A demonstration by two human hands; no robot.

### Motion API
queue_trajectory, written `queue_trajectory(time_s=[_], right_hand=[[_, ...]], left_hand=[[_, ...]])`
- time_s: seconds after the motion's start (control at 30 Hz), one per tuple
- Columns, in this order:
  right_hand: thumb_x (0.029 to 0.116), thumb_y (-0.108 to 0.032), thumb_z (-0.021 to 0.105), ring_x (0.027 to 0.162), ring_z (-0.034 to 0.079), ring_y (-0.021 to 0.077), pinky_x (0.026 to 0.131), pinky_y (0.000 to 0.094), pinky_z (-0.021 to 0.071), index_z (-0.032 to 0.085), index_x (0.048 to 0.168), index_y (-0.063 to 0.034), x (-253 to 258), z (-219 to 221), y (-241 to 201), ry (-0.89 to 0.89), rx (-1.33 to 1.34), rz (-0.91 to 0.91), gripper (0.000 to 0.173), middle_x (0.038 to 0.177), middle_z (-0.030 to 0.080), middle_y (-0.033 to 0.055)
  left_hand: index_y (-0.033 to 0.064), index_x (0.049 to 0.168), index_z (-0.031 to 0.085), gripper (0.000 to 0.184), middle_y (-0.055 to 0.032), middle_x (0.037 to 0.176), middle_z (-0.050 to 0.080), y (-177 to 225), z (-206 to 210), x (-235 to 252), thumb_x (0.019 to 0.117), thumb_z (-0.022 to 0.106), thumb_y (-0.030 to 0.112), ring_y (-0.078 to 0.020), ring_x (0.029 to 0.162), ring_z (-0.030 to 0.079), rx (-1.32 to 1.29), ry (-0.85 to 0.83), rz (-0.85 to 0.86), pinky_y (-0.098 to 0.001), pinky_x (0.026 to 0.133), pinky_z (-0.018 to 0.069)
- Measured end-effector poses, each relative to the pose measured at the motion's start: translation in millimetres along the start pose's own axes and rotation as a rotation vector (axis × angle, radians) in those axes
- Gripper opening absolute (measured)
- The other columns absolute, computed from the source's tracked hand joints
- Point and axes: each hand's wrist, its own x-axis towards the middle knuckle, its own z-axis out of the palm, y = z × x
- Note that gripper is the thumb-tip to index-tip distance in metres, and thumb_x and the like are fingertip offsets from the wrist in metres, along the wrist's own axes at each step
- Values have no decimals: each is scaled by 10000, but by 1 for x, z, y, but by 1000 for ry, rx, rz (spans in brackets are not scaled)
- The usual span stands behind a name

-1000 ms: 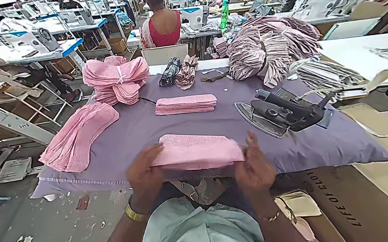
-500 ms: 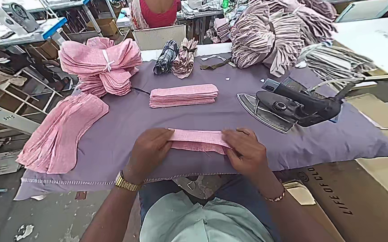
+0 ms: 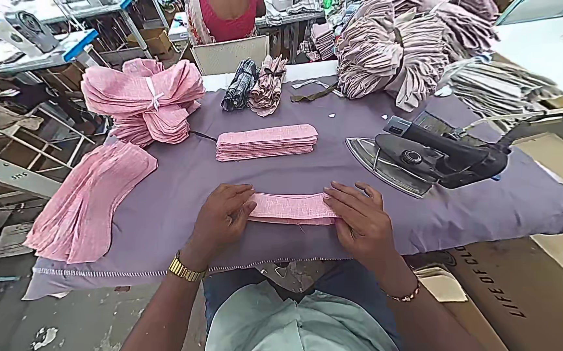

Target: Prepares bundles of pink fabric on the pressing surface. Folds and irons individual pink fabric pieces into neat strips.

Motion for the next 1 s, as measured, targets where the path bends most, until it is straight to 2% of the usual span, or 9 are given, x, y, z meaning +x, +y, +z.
queue_trajectory(time_s=[0.2,0.33,0.37,0.43,0.5,0.67,0.83,0.9,1.0], right_hand=[[940,-99,641,1228,666,265,1044,407,562,789,1130,-76,0,-4,-2,35,305,119,242,1336,684,162],[763,-118,911,1204,687,288,1007,402,610,661,1311,66,0,-18,-5,-83,826,381,630,1366,659,195],[770,-90,900,1120,722,284,954,402,632,655,1316,72,3,-20,-8,-78,898,443,620,1301,696,194],[866,-70,809,908,761,224,806,347,652,729,1195,54,9,-21,-17,2,893,551,360,1088,769,161],[880,-35,780,813,759,177,735,305,656,767,1088,26,11,-17,-18,66,773,580,217,964,783,118],[850,23,779,812,748,173,750,307,651,760,1029,47,9,-17,-20,146,796,451,182,951,772,121],[876,21,754,817,733,175,746,311,647,750,1034,48,4,-25,-21,210,799,361,160,965,757,117],[884,22,743,799,726,166,718,297,642,751,1037,44,2,-32,-20,210,794,365,154,966,754,112],[895,14,735,790,720,156,712,292,638,743,1047,45,0,-38,-19,181,826,333,155,972,750,105]], left_hand=[[257,1262,740,364,31,1167,693,-1,8,7,1011,576,464,-159,1153,586,158,-12,-40,-451,1008,442],[256,1265,734,353,36,1243,687,-2,9,7,1024,555,441,-155,1198,590,171,-46,-38,-462,1030,442],[264,1264,735,349,38,1233,685,-2,10,7,1019,558,440,-158,1194,585,177,-48,-39,-468,1032,435],[273,1264,736,347,28,1208,680,-1,11,8,1005,576,439,-171,1177,575,177,-49,-49,-485,1026,419],[277,1260,737,341,26,1200,675,-1,10,10,997,591,438,-174,1168,573,171,-44,-50,-491,1016,417],[266,1290,716,326,78,1336,665,-2,8,5,1029,558,381,-123,1298,555,133,-32,-13,-507,1107,384],[307,1169,770,237,77,1103,692,0,0,1,1015,599,365,-105,1096,594,17,47,-36,-425,975,443],[287,1204,760,262,69,1198,675,1,-3,-2,1006,621,387,-107,1148,587,-39,12,-51,-406,999,481],[269,1286,722,323,87,1342,664,3,1,-6,1032,567,393,-106,1278,563,10,-18,6,-473,1063,430]])
